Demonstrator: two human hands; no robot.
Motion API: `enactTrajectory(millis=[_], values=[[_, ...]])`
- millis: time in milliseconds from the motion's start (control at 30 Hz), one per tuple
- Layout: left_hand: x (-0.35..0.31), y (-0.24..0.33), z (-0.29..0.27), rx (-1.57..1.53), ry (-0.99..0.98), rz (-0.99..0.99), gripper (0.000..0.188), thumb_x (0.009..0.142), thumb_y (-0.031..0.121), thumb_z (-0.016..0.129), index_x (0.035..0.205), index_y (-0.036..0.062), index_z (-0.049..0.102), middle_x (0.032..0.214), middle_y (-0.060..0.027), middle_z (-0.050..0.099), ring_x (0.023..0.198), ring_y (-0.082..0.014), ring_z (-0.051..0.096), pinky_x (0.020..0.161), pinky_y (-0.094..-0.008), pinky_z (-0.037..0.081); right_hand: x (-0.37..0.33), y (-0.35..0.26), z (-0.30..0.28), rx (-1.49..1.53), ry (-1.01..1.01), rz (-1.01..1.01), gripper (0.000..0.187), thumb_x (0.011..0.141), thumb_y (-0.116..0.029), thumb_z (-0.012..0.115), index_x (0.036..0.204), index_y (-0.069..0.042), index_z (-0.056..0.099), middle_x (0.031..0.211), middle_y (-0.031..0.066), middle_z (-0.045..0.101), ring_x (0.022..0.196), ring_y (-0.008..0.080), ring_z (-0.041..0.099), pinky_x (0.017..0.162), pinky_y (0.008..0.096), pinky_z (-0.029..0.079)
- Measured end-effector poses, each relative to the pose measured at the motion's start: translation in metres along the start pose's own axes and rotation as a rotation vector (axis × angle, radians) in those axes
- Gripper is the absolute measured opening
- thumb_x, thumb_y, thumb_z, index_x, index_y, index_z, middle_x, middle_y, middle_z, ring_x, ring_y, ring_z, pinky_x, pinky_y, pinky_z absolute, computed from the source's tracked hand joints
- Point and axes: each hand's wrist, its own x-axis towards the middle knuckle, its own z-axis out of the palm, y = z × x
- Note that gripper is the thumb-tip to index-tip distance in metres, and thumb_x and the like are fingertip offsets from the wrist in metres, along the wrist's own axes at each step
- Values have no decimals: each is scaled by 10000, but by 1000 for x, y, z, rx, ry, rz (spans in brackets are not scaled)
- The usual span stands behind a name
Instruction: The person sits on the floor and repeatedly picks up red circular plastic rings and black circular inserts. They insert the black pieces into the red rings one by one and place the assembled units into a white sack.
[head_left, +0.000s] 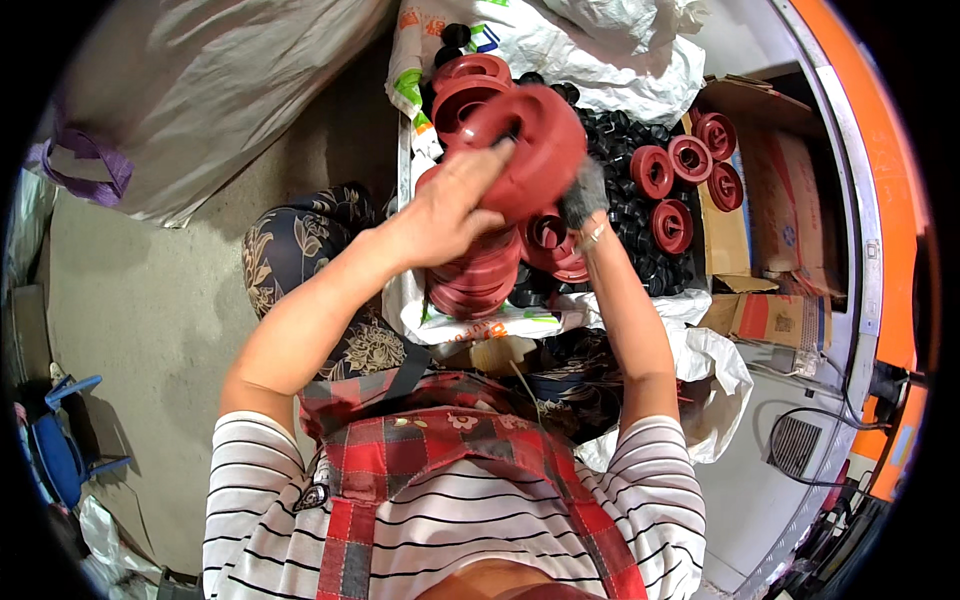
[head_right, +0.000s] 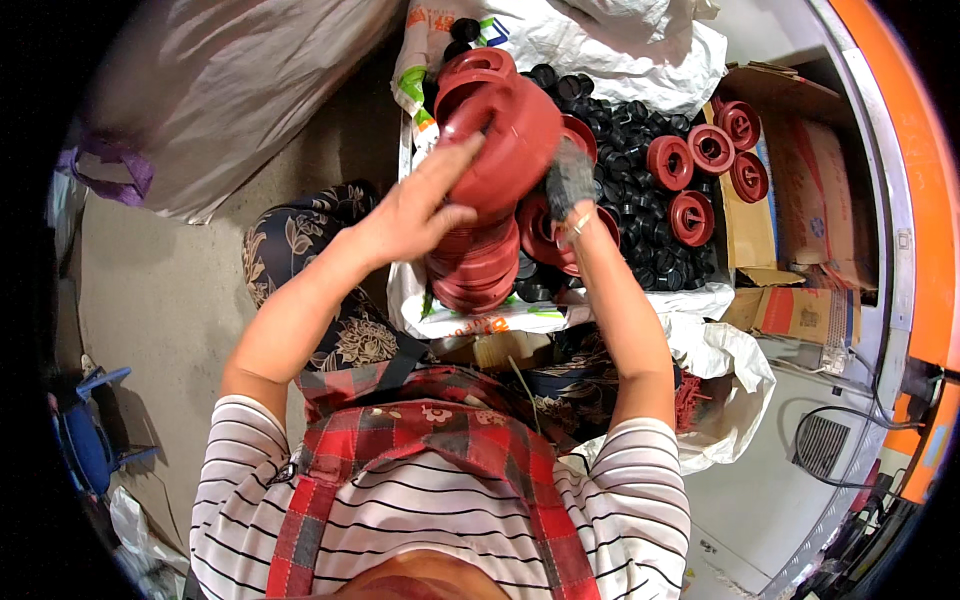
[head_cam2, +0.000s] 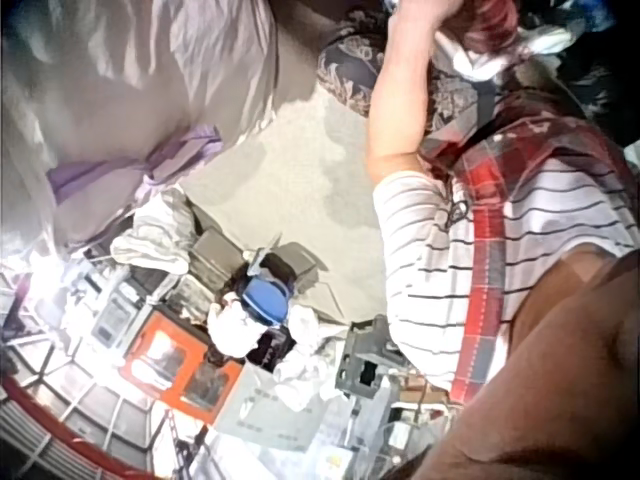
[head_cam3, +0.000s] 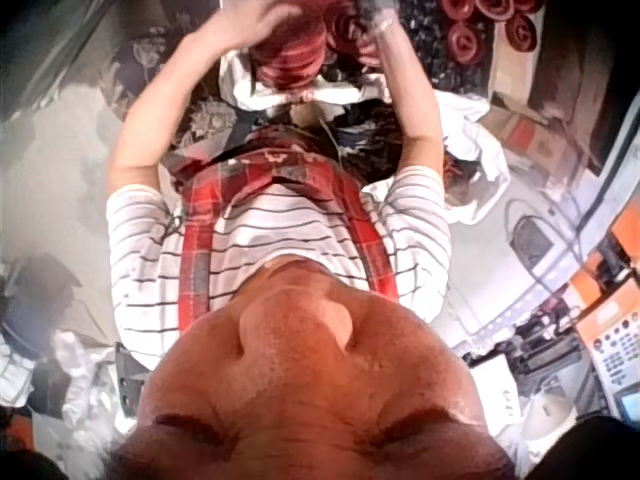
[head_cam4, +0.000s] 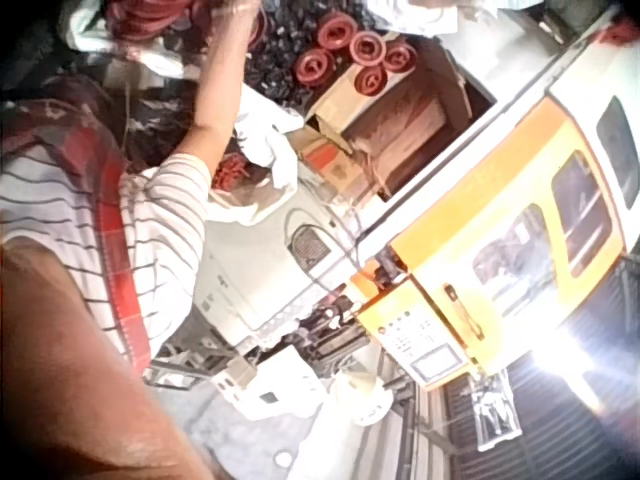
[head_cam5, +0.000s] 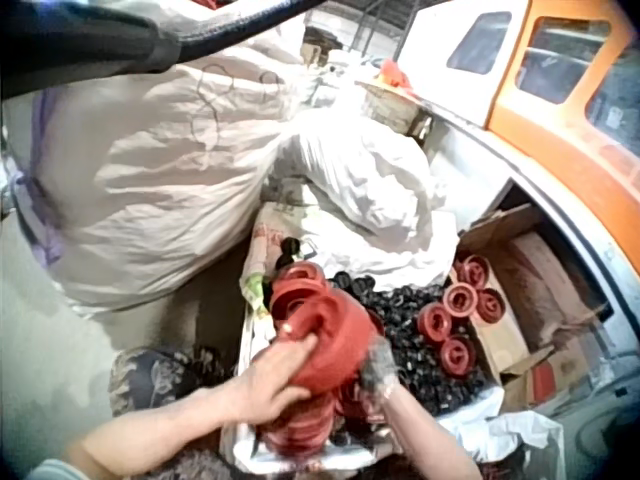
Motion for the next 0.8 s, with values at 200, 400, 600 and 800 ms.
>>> enactTrajectory(millis=[200, 400, 600, 800], values=[[3, -57, 16, 253, 89, -314, 662, 780, 144, 671, 1330, -62, 367, 1274, -263, 462, 1204, -389, 435, 1026, -412, 340, 91, 24, -24, -1465, 47, -559, 648, 756, -141, 591, 1367, -89, 382, 1398, 180, 387, 1308, 313, 354, 1077, 349, 303], [5, -76, 25, 298, -92, -463, 509, 779, 185, 668, 1210, -36, 509, 1200, -236, 537, 1143, -394, 481, 992, -428, 367, 89, -1, -19, -1646, -76, 1, 428, 747, -301, 600, 1084, -38, 575, 1061, 244, 607, 1011, 379, 579, 877, 437, 459], [19, -80, 35, 276, -109, -440, 626, 800, 394, 632, 1219, -58, 523, 1243, -270, 518, 1168, -366, 500, 1015, -386, 366, 47, -28, -95, -1254, 622, -171, 328, 783, -282, 528, 987, -38, 610, 942, 261, 626, 916, 412, 598, 801, 466, 467], [29, -78, 31, -673, 48, -586, 703, 823, 443, 644, 1294, -45, 457, 1254, -164, 548, 1151, -222, 527, 993, -331, 390, 22, -35, -58, -1018, 305, -232, 273, 814, -237, 511, 940, -23, 624, 856, 221, 643, 791, 404, 591, 726, 440, 467]])
